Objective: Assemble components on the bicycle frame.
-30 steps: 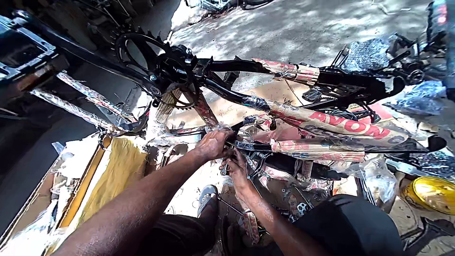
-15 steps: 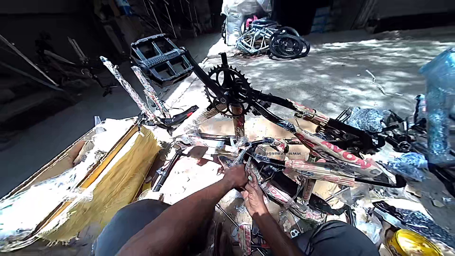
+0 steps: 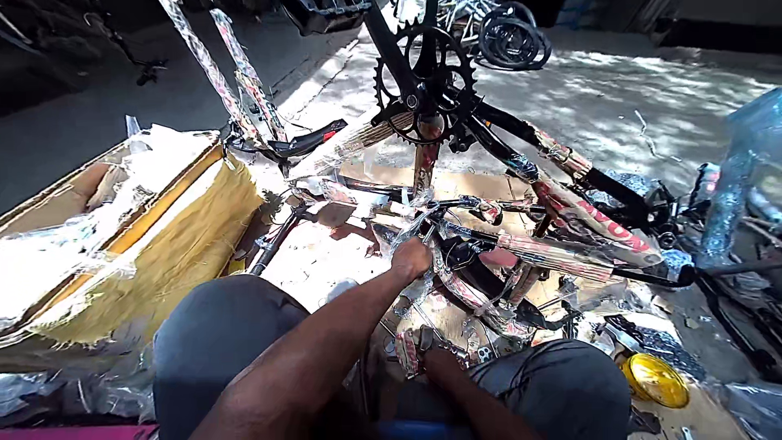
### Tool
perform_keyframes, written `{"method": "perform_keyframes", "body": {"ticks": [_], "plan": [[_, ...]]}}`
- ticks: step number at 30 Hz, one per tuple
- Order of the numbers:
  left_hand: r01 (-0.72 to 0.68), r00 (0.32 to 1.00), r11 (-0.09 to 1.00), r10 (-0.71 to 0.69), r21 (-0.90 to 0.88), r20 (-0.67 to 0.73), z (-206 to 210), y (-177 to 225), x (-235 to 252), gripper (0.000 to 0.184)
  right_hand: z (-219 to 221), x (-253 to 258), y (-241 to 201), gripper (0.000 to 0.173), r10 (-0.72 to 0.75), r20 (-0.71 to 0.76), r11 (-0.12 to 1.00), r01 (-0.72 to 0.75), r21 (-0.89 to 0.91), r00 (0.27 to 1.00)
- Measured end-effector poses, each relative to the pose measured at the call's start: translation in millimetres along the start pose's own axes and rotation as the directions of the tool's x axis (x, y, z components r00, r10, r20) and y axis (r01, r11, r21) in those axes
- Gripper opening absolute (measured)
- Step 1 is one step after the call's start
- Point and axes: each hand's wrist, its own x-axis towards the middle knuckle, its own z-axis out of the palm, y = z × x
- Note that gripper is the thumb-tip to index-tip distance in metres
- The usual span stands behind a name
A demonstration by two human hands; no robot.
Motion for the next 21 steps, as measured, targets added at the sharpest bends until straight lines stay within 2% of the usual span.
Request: {"method": "perform_keyframes", "body": {"ticks": [2,5,9,13,18,19,21], "plan": [[-0.005,1.000,1.000,0.005,0.000,-0.004,-1.3,0.5,-0.8,0.043,0.8,0.1,0.2,0.033,-0.011,-0.066,1.000,0.010,-0.020,0.998],[-0.022,1.000,1.000,0.022,0.004,-0.011,-1.2,0.0,-0.9,0.041,6.5,2.4,-0.4,0.035,0.027,-0.111,1.000,-0.026,0.016,0.993],[-0.017,1.000,1.000,0.017,0.020,-0.019,-1.0,0.9,1.7,0.040,15.2,18.0,2.3,0.050,0.181,-0.022,0.982,-0.180,0.057,0.983],[-0.033,0.999,0.998,0.034,0.046,-0.023,0.1,-0.4,4.9,0.041,9.7,21.6,9.4,0.050,0.167,-0.005,0.986,-0.167,0.008,0.986],[-0.041,0.999,0.998,0.042,0.050,-0.017,-4.2,1.4,1.6,0.041,-10.3,10.8,14.4,0.076,0.080,-0.022,0.997,-0.081,-0.022,0.997],[-0.044,0.999,0.998,0.044,0.036,-0.019,-2.6,-0.3,0.0,0.040,-17.0,7.6,16.5,0.076,0.057,-0.066,0.998,-0.059,-0.022,0.996],[-0.063,0.997,0.998,0.063,-0.003,-0.034,3.3,-5.2,0.1,0.039,-35.9,-1.6,19.8,0.055,0.021,-0.180,0.999,-0.016,0.032,0.984]]}}
